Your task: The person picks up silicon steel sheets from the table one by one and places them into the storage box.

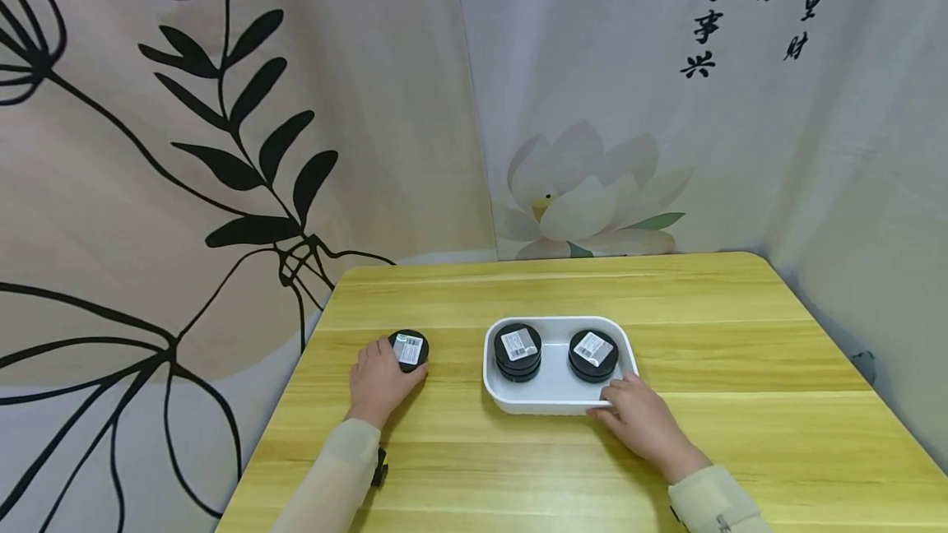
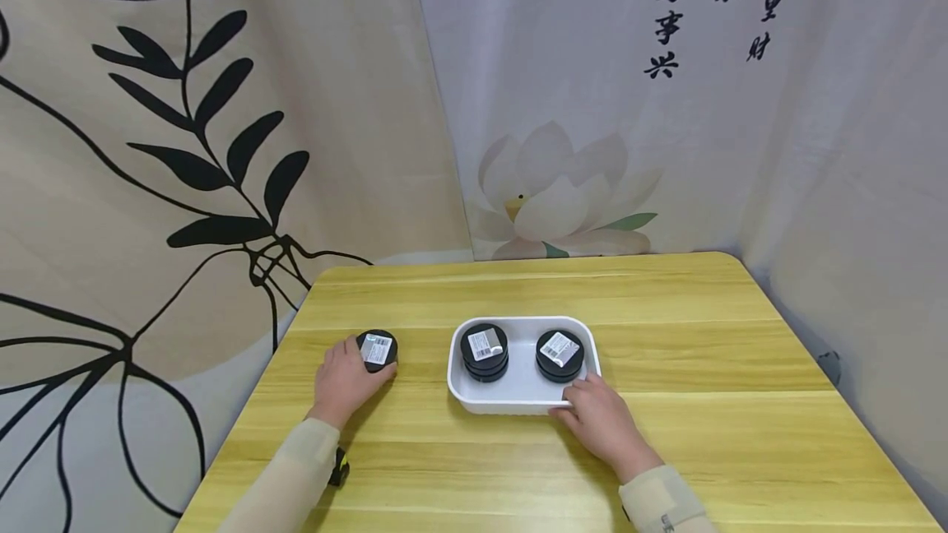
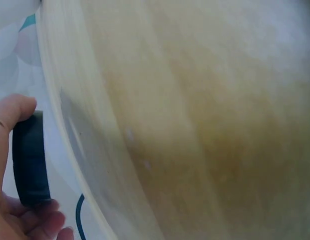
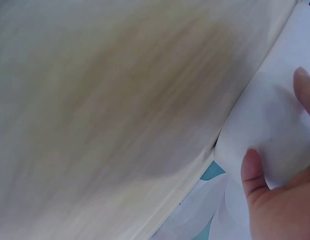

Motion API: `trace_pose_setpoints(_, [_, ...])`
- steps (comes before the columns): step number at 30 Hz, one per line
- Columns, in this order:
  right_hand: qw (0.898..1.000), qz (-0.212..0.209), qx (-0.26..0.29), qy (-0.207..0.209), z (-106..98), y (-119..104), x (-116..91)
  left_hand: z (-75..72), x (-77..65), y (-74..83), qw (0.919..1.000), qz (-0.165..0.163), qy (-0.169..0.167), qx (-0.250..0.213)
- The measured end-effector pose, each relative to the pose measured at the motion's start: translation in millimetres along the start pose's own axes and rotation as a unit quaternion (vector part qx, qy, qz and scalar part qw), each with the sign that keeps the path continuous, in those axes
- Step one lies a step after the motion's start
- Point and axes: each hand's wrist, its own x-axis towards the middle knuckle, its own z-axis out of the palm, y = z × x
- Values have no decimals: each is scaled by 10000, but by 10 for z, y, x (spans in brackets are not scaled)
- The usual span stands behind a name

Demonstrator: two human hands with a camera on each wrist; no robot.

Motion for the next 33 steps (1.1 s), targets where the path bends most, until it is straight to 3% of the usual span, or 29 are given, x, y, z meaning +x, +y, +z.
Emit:
trace_pose_setpoints(27, [10000, 16, 23, -22, 3, 22, 14, -26, 46, 102, 9963, 364, 182, -755])
trace_pose_setpoints(33, [10000, 25, 54, -60, 8, 16, 12, -10, 42, 120, 9957, 483, 276, -744])
